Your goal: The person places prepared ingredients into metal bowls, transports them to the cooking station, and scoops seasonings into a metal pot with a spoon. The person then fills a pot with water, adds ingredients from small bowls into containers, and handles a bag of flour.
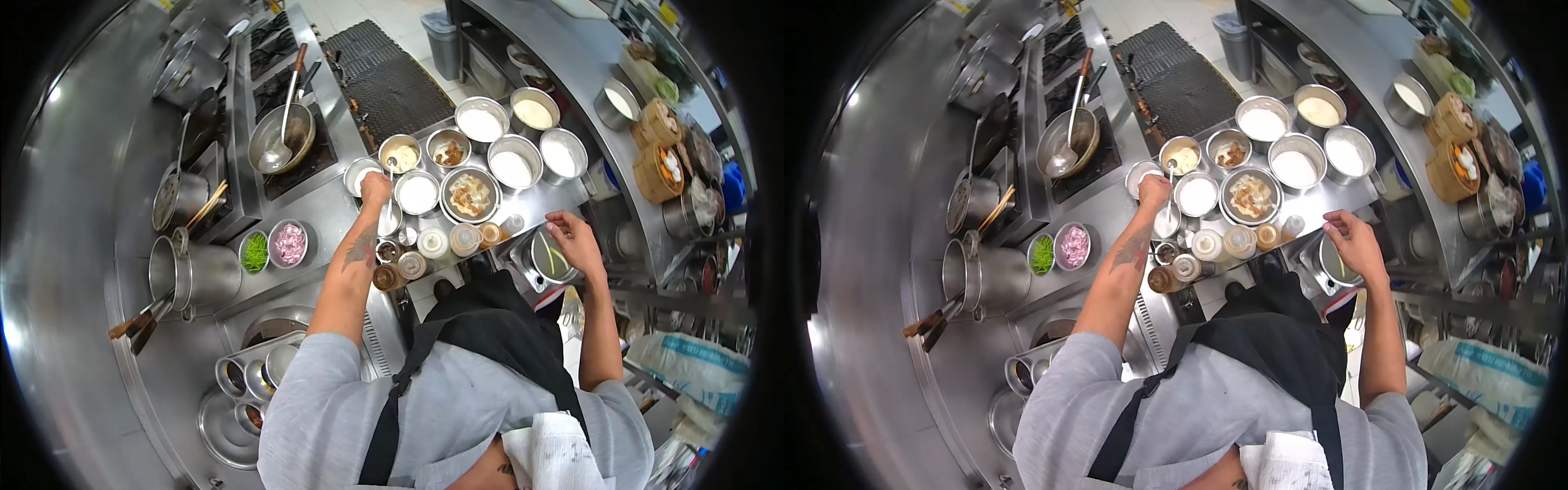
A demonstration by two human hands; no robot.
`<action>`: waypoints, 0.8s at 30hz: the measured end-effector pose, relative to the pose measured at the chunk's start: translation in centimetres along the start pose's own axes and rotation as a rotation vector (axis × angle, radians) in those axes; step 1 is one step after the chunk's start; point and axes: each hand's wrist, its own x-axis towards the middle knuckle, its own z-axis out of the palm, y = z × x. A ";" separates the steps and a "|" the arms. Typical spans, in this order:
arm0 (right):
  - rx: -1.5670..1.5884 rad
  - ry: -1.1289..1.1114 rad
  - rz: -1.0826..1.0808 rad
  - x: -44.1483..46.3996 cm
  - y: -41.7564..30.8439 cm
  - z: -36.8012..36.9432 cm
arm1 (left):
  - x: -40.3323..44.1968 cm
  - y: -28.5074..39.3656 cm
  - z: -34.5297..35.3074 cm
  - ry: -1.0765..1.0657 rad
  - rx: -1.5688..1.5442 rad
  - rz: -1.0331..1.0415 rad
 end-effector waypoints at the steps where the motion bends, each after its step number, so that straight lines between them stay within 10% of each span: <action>1: -0.006 0.005 0.001 -0.7 0.4 0.0 | -0.2 0.2 0.0 0.032 -0.013 -0.006; 6: 0.088 0.054 0.102 -6.2 4.3 -0.8 | 5.1 -4.9 1.2 -0.009 0.395 0.322; 10: 0.053 0.218 0.179 -10.9 7.0 -3.2 | 3.5 0.7 -7.2 -0.031 -0.295 0.298; 16: 0.137 0.317 0.146 -15.9 7.8 -5.4 | -15.9 21.5 -15.5 -0.143 -0.712 0.854; 21: 0.122 0.416 0.115 -24.3 12.3 -8.8 | -31.4 33.4 -7.3 -0.494 -0.708 0.906; 24: 0.236 0.488 0.217 -31.3 16.3 -11.2 | -44.1 39.3 0.4 -0.694 -0.665 1.287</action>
